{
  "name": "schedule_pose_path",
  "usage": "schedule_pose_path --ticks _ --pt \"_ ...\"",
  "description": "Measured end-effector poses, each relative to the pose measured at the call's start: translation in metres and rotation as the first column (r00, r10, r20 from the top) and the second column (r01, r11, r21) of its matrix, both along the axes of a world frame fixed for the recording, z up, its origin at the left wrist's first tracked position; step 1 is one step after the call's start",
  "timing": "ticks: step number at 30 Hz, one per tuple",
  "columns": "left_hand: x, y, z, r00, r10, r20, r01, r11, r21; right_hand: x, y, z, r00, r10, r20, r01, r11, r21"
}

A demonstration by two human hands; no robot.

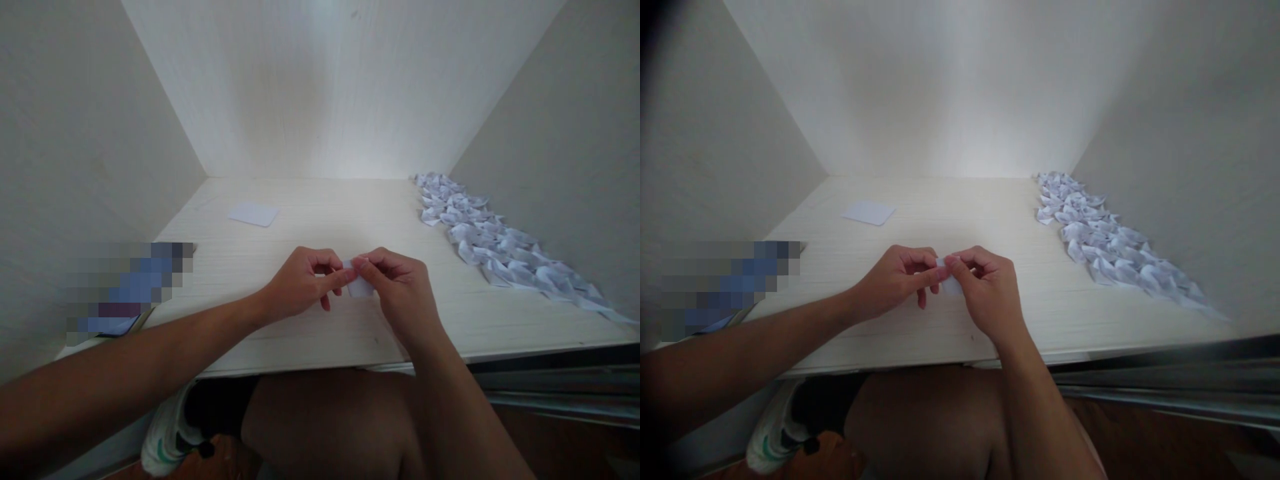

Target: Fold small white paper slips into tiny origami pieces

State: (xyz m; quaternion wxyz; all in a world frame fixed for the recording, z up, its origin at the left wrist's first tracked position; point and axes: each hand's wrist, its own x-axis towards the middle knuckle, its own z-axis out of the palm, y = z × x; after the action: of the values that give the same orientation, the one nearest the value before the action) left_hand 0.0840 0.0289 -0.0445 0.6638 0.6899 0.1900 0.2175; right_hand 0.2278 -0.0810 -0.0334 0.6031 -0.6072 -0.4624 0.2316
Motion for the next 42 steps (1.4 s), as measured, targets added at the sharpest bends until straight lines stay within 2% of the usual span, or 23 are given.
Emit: schedule_pose_path --ticks 8,15,21,27,31,39,42 --pt "0.002 -0.008 0.006 0.998 -0.051 -0.025 0.050 0.997 -0.057 -0.007 0.001 -0.004 0.994 -0.103 -0.029 0.105 0.993 0.058" --pt "0.003 -0.006 -0.001 0.998 -0.049 -0.036 0.047 0.998 -0.045 -0.009 0.004 -0.004 0.983 -0.166 -0.076 0.172 0.981 0.087" --pt "0.002 -0.006 0.002 0.997 -0.083 0.008 0.083 0.996 -0.037 -0.009 0.005 -0.003 0.984 -0.156 -0.087 0.165 0.980 0.111" --pt "0.004 -0.008 0.002 0.994 -0.110 0.017 0.111 0.986 -0.123 -0.008 0.007 -0.006 0.980 -0.172 -0.101 0.183 0.978 0.104" --pt "0.005 -0.012 0.001 0.994 -0.105 0.030 0.108 0.983 -0.151 -0.006 0.008 -0.010 0.972 -0.163 -0.168 0.184 0.975 0.123" --pt "0.005 -0.010 0.001 0.999 -0.046 -0.013 0.044 0.993 -0.114 -0.008 0.013 -0.014 0.926 -0.193 -0.324 0.240 0.964 0.111" --pt "0.004 -0.009 0.001 0.999 -0.048 0.006 0.048 0.997 -0.061 -0.007 0.014 -0.011 0.894 -0.130 -0.429 0.183 0.979 0.085"
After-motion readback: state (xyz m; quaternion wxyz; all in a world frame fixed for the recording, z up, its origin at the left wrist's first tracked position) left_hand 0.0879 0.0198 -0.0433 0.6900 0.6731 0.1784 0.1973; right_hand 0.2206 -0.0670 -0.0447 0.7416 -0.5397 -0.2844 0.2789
